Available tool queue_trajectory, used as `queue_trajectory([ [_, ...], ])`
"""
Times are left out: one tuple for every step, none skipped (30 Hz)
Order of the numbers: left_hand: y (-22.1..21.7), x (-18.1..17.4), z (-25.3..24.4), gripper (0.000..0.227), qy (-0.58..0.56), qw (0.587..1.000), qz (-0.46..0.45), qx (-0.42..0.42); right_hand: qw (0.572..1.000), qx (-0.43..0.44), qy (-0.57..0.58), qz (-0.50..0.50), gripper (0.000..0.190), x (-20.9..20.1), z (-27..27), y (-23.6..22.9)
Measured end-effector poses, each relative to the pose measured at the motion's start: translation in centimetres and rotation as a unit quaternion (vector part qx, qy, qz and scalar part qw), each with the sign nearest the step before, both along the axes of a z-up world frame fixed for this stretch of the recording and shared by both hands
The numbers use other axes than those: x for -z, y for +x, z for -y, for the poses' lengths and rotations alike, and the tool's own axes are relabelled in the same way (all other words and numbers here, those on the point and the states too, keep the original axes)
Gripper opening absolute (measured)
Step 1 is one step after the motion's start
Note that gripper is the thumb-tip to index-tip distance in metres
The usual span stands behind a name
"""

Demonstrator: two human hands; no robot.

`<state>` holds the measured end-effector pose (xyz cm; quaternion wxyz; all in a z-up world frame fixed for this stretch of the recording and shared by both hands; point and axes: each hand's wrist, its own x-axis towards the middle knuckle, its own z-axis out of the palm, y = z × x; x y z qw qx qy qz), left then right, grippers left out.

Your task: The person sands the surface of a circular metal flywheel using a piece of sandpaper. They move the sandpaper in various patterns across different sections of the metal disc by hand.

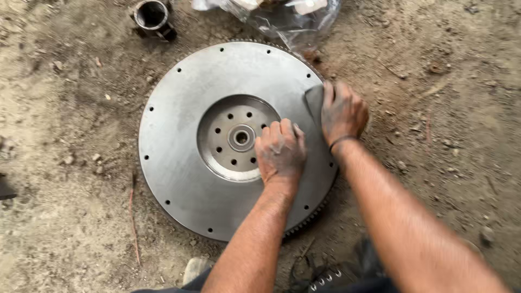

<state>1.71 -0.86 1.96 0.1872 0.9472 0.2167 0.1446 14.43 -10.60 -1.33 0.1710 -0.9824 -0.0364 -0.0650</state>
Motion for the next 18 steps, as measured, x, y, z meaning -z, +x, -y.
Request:
queue_trajectory([
  [0.0, 0.0, 0.0, 0.019, 0.008, 1.0, 0.008, -0.002, 0.999, 0.012, -0.021, 0.034, 0.039, 0.0, 0.7, -1.6],
  [0.1, 0.0, 0.0, 0.018, 0.015, 1.0, 0.017, -0.004, 0.996, 0.024, -0.041, 0.069, 0.04, 0.0, 1.3, -3.6],
  [0.0, 0.0, 0.0, 0.018, 0.023, 0.999, 0.025, -0.003, 0.997, 0.055, -0.026, 0.047, 0.041, -0.2, 1.6, -5.6],
  [0.0, 0.0, 0.0, 0.018, 0.024, 0.999, 0.031, -0.002, 0.996, 0.087, -0.011, 0.025, 0.042, -0.4, 1.8, -7.4],
  [-0.1, 0.0, -0.1, 0.018, 0.026, 0.999, 0.037, -0.002, 0.995, 0.092, -0.009, 0.028, 0.042, -0.6, 1.9, -8.9],
  [-0.1, 0.0, 0.0, 0.018, 0.027, 0.999, 0.043, -0.003, 0.995, 0.097, -0.007, 0.031, 0.042, -0.8, 1.8, -10.2],
  [-0.1, 0.1, 0.1, 0.018, 0.021, 0.999, 0.042, -0.001, 0.994, 0.1, -0.004, 0.032, 0.042, -0.9, 1.9, -10.7],
  [-0.1, 0.1, 0.1, 0.018, 0.015, 0.999, 0.041, 0.001, 0.995, 0.101, 0.001, 0.003, 0.042, -1.1, 2.0, -10.5],
  [-0.1, 0.2, -0.1, 0.018, 0.011, 0.999, 0.038, 0.0, 0.995, 0.099, 0.007, -0.029, 0.041, -1.1, 2.0, -10.1],
  [-0.1, 0.2, -0.1, 0.018, 0.008, 0.999, 0.037, 0.001, 0.993, 0.097, 0.012, -0.06, 0.04, -1.1, 1.8, -9.5],
  [-0.1, 0.3, 0.0, 0.018, 0.006, 0.999, 0.035, -0.001, 0.997, 0.069, 0.006, -0.022, 0.039, -0.9, 1.6, -8.5],
  [-0.1, 0.3, 0.0, 0.018, 0.004, 0.999, 0.033, -0.002, 0.999, 0.04, 0.001, 0.015, 0.038, -0.8, 1.5, -7.1],
  [-0.2, 0.3, 0.0, 0.017, 0.0, 0.999, 0.036, -0.004, 0.999, 0.011, -0.002, 0.052, 0.037, -0.7, 1.2, -5.8],
  [-0.3, 0.2, 0.2, 0.017, -0.004, 0.999, 0.039, -0.005, 0.998, -0.011, -0.023, 0.054, 0.037, -0.5, 0.9, -4.5],
  [-0.2, 0.2, 0.2, 0.016, -0.007, 0.999, 0.045, -0.006, 0.997, -0.032, -0.043, 0.061, 0.037, -0.3, 0.4, -2.8],
  [0.1, 0.2, 0.1, 0.016, -0.007, 0.998, 0.055, -0.006, 0.994, -0.052, -0.042, 0.087, 0.037, -0.1, -0.5, -0.8],
  [0.1, 0.2, 0.1, 0.016, -0.008, 0.998, 0.063, -0.007, 0.99, -0.073, -0.041, 0.111, 0.036, 0.1, -1.4, 0.7],
  [0.0, 0.3, 0.1, 0.015, -0.009, 0.997, 0.07, -0.008, 0.992, -0.077, -0.037, 0.091, 0.037, 0.2, -2.2, 1.8],
])
